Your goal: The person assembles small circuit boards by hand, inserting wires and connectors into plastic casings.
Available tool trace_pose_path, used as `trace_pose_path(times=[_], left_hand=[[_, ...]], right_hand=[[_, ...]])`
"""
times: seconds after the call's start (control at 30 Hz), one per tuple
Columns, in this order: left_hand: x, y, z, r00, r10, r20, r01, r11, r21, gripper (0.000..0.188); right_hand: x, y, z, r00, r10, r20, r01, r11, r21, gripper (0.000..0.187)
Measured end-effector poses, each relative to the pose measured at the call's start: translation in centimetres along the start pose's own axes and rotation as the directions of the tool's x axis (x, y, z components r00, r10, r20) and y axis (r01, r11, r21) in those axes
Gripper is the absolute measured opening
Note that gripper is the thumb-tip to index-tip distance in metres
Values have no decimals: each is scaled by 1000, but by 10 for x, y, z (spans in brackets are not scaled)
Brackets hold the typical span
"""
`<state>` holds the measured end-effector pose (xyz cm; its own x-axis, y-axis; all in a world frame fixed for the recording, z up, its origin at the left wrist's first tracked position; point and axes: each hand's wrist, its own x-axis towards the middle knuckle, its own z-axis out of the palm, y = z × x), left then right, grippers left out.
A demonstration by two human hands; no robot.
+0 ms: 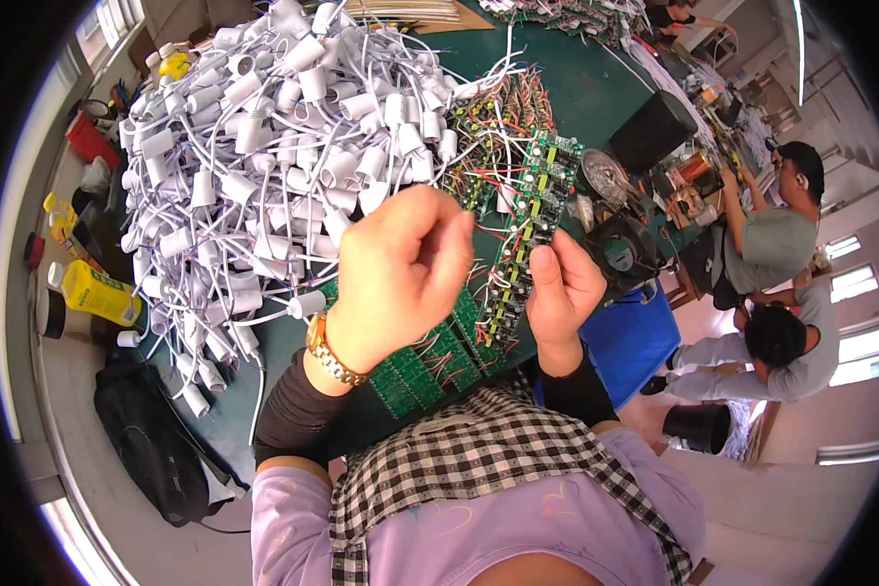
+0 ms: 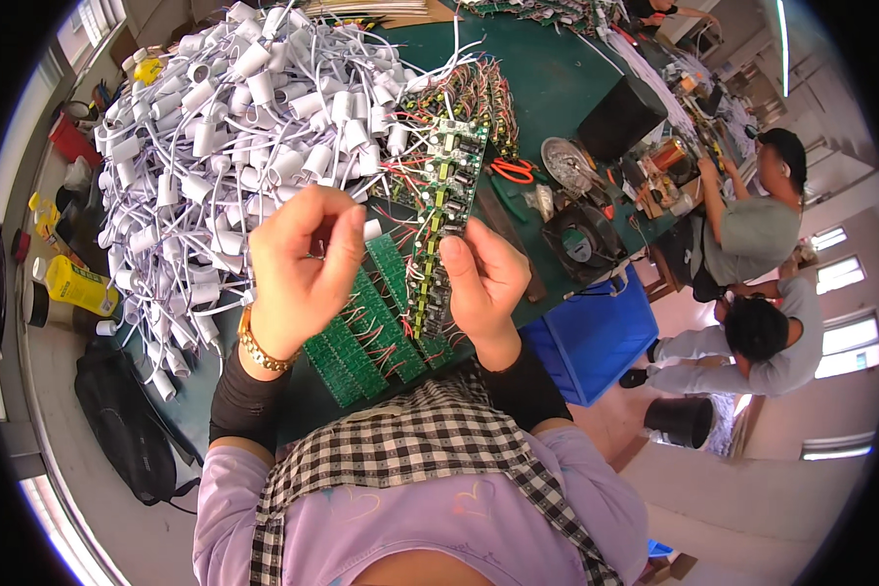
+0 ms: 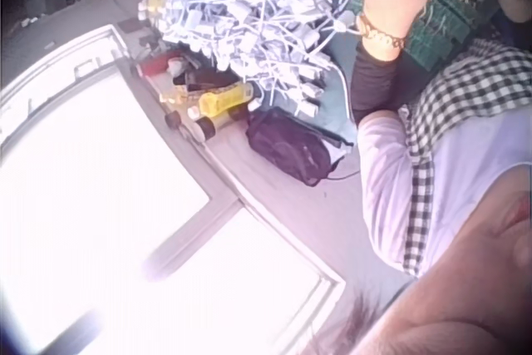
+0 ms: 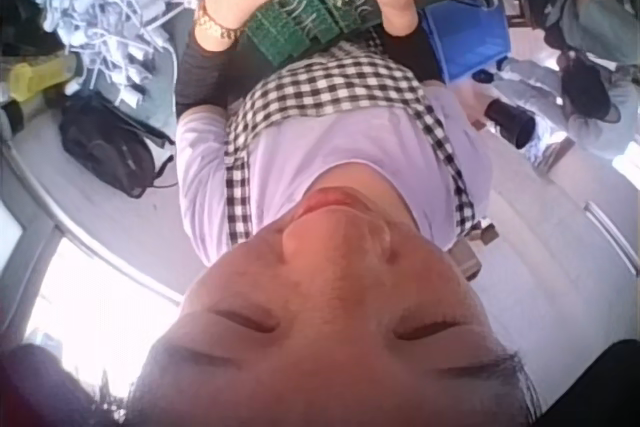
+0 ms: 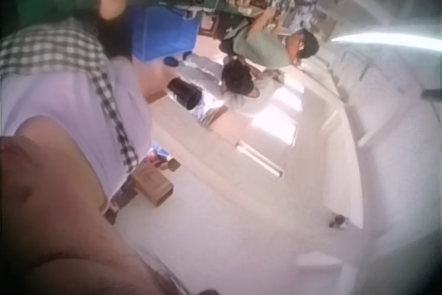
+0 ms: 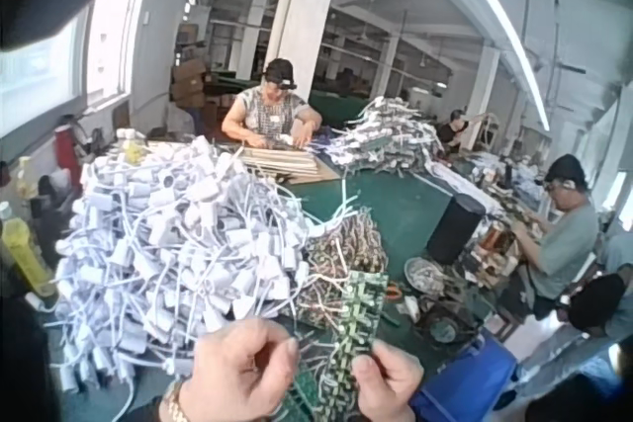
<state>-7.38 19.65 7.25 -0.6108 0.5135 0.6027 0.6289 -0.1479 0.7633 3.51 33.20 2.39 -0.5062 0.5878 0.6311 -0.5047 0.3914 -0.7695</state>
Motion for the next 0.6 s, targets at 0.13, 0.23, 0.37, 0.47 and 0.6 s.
trace_pose_path(times=[0.13, 0.23, 0.37, 0.47, 0.6], left_hand=[[-5, -4, 22, 991, 96, 90, -99, 995, 31, 16], [-7, -7, 26, 988, 154, 35, -154, 988, 2, 18], [-9, -4, 28, 988, 143, 66, -144, 989, 15, 22], [-10, -6, 27, 987, 105, 117, -110, 994, 29, 26], [-10, -12, 29, 982, 166, 91, -173, 982, 75, 33]], right_hand=[[-3, 4, -6, 990, -95, 100, 110, 981, -163, 22], [-3, 1, -4, 989, -95, 111, 114, 978, -177, 21], [-4, -1, -1, 994, -80, 81, 94, 976, -199, 19], [-5, 2, -9, 986, -134, 103, 156, 956, -248, 22], [-6, 1, -4, 993, -88, 74, 100, 978, -184, 26]])
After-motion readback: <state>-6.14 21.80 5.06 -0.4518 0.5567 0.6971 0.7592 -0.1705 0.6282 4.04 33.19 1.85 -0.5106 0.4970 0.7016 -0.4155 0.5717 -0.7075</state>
